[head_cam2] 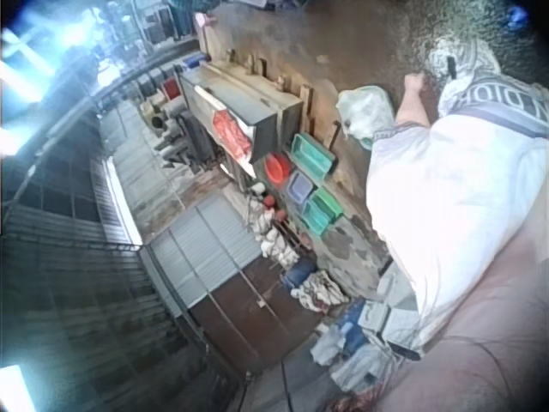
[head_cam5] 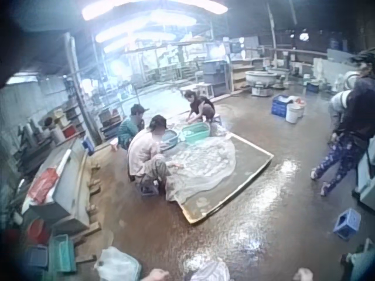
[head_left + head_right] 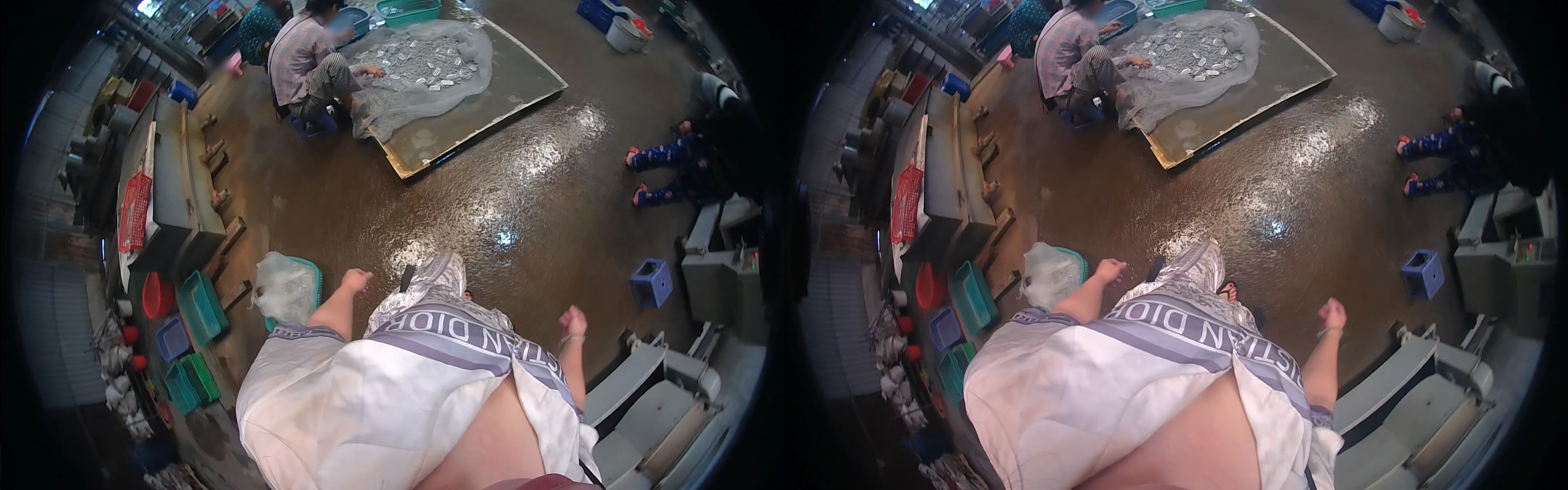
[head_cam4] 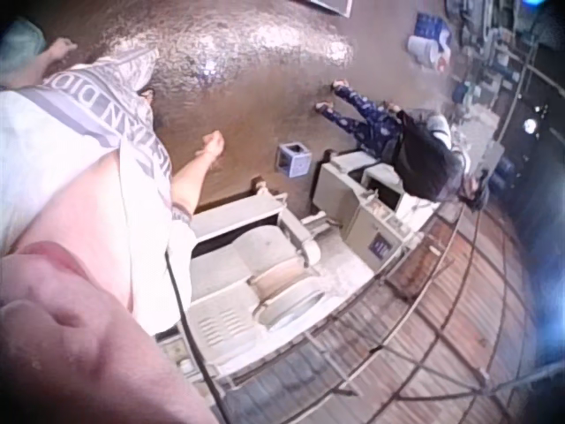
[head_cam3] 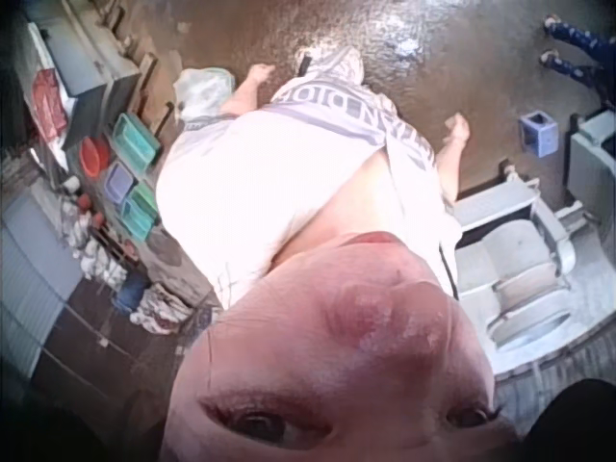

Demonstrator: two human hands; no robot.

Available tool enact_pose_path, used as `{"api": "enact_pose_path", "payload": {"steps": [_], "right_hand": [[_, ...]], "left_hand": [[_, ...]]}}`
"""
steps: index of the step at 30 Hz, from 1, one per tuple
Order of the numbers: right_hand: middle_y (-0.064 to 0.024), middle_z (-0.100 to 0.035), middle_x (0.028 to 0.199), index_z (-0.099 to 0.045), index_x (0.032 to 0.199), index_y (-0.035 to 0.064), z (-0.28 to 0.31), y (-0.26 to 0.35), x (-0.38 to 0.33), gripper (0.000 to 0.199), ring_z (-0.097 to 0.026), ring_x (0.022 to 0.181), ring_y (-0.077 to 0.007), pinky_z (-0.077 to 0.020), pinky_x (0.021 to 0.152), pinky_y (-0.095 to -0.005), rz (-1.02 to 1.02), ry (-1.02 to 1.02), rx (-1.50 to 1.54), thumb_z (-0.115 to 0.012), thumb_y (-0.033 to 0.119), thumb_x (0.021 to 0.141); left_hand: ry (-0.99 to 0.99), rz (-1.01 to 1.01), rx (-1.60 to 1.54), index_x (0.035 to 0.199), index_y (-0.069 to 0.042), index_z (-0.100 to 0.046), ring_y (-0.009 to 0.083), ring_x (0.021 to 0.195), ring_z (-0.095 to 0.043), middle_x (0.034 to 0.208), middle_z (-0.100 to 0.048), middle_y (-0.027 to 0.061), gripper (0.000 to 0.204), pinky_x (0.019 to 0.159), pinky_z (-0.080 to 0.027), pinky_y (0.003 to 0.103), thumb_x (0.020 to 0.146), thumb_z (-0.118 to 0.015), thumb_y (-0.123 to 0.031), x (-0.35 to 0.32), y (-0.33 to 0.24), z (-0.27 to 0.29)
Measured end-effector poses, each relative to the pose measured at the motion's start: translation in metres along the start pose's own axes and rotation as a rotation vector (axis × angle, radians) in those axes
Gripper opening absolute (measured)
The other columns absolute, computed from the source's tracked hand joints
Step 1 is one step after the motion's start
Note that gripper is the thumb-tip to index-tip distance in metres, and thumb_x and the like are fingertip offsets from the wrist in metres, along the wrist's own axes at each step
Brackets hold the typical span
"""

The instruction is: The person sits on the floor and sorts small, silver-colored metal parts from a large pile on a plastic sheet into a green basket. They pick up handfuls of parts, separate them, and place the selected pieces into the basket.

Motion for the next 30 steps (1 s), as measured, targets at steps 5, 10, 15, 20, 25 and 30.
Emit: {"api": "enact_pose_path", "payload": {"steps": [5, 10, 15, 20, 25, 30], "right_hand": [[-0.0038, -0.057, 0.073, -0.057, 0.099, 0.0027, -0.111, 0.124, 0.134, 0.024, -0.052, 0.056, -0.0111, -0.0484, 0.052, -0.0247, 0.152, 0.091, -0.143, -0.063, 0.018, 0.082], [-0.0016, -0.057, 0.069, -0.061, 0.097, 0.0017, -0.191, 0.129, 0.188, 0.028, -0.05, 0.056, -0.0084, -0.0422, 0.051, -0.0228, 0.15, 0.361, -0.497, -0.068, 0.02, 0.077], [-0.0031, -0.062, 0.076, -0.063, 0.092, 0.0035, -0.091, 0.044, 0.283, 0.023, -0.055, 0.066, -0.0119, -0.0469, 0.06, -0.0257, -0.224, 0.374, -0.807, -0.069, 0.018, 0.074], [-0.0025, -0.059, 0.072, -0.061, 0.084, 0.0047, -0.114, 0.151, 0.324, 0.017, -0.053, 0.061, -0.0125, -0.0448, 0.056, -0.0263, -0.335, 0.085, -0.522, -0.066, 0.019, 0.076], [-0.0019, -0.056, 0.067, -0.058, 0.077, 0.0058, -0.158, 0.232, 0.434, 0.015, -0.05, 0.055, -0.0132, -0.0427, 0.052, -0.0269, -0.323, 0.038, -0.415, -0.064, 0.02, 0.077], [-0.0013, -0.054, 0.062, -0.055, 0.069, 0.007, -0.194, 0.306, 0.601, 0.018, -0.047, 0.05, -0.0138, -0.0406, 0.048, -0.0274, -0.292, 0.153, -0.424, -0.061, 0.02, 0.078]], "left_hand": [[-0.076, 0.103, -0.188, 0.088, -0.005, -0.063, 0.0143, 0.052, -0.059, 0.066, -0.062, 0.0067, 0.028, 0.047, -0.048, 0.03, 0.08, -0.061, -0.033, 0.026, -0.057, -0.017], [0.013, 0.122, -0.182, 0.084, -0.006, -0.065, 0.0159, 0.047, -0.057, 0.062, -0.061, 0.0062, 0.027, 0.043, -0.046, 0.032, 0.08, -0.06, -0.032, 0.085, -0.148, -0.07], [0.121, -0.163, 0.055, 0.077, -0.003, -0.064, 0.0247, 0.055, -0.059, 0.068, -0.062, 0.0134, 0.036, 0.054, -0.049, 0.038, 0.08, -0.053, -0.037, 0.142, -0.344, -0.08], [-0.027, -0.396, 0.138, 0.078, -0.006, -0.067, 0.0293, 0.079, -0.062, 0.081, -0.064, 0.017, 0.03, 0.072, -0.048, 0.038, 0.076, -0.057, -0.035, 0.212, -0.551, -0.06], [-0.143, -0.454, -0.119, 0.089, -0.007, -0.065, 0.0294, 0.084, -0.062, 0.087, -0.065, 0.0135, 0.031, 0.076, -0.048, 0.037, 0.075, -0.063, -0.034, 0.25, -0.718, -0.064], [-0.148, -0.342, -0.1, 0.089, -0.006, -0.065, 0.0299, 0.085, -0.062, 0.088, -0.065, 0.0157, 0.036, 0.077, -0.047, 0.039, 0.076, -0.06, -0.039, 0.271, -0.746, -0.124]]}}
Point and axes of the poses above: each hand's wrist, its own x-axis towards the middle knuckle, its own z-axis out of the back of the hand, y = z × x, the point moved 5 cm from there along x, towards the middle knuckle
